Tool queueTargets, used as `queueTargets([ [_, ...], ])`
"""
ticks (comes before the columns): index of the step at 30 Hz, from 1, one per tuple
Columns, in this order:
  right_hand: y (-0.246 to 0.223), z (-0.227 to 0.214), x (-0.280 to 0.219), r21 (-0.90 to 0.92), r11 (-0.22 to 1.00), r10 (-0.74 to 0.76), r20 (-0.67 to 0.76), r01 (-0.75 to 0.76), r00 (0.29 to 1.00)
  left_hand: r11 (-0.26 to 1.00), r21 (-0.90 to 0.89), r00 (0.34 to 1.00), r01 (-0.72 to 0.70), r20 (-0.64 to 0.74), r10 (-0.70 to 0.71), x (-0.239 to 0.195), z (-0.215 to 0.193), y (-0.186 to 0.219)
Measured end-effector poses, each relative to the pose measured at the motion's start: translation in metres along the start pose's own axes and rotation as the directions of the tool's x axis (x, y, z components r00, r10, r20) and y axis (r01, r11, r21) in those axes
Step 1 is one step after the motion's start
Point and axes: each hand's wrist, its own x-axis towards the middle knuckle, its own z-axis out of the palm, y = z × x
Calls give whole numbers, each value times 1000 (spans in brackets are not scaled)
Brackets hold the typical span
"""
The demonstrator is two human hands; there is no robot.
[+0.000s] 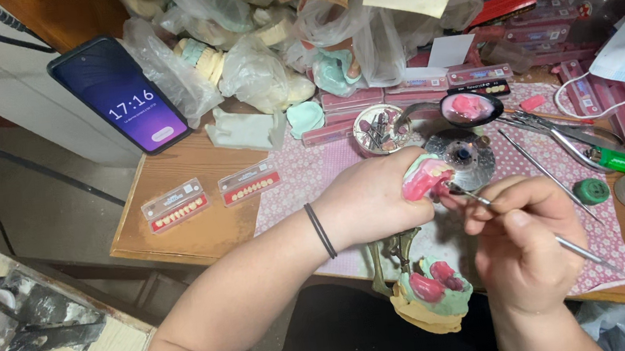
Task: The person works on a dental model, using a small tool to apply material to the pink gum area. They then select a small artificial tooth from a tray and use a rotary tool to shape it. Finally, they place the shaped tooth into the model and continue applying material around it.
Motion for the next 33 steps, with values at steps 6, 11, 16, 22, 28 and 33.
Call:
queueTargets([
  [6, -2, 5, 3, -82, 995, 49, -13, -50, 999, 1000, -5, 1000, 22, -10, -22, -2, 0, 2],
  [11, -7, 7, 5, -119, 990, 69, -21, -71, 997, 999, 8, 999, 38, 2, -39, -6, -6, 7],
  [16, -14, 11, 10, -101, 991, 88, 1, -87, 996, 1000, 3, 999, 24, -21, -24, -7, -3, 5],
  [22, -20, 8, 17, -146, 978, 152, 10, -149, 988, 1000, 1, 1000, 20, -1, -20, -11, -8, 11],
  [28, -31, 18, 26, -312, 936, 181, 25, -164, 983, 998, 25, 998, 55, -3, -55, -12, -7, 15],
  [33, -23, 16, 24, -139, 962, 239, 5, -236, 971, 994, 34, 995, 104, 5, -104, -12, -8, 18],
])
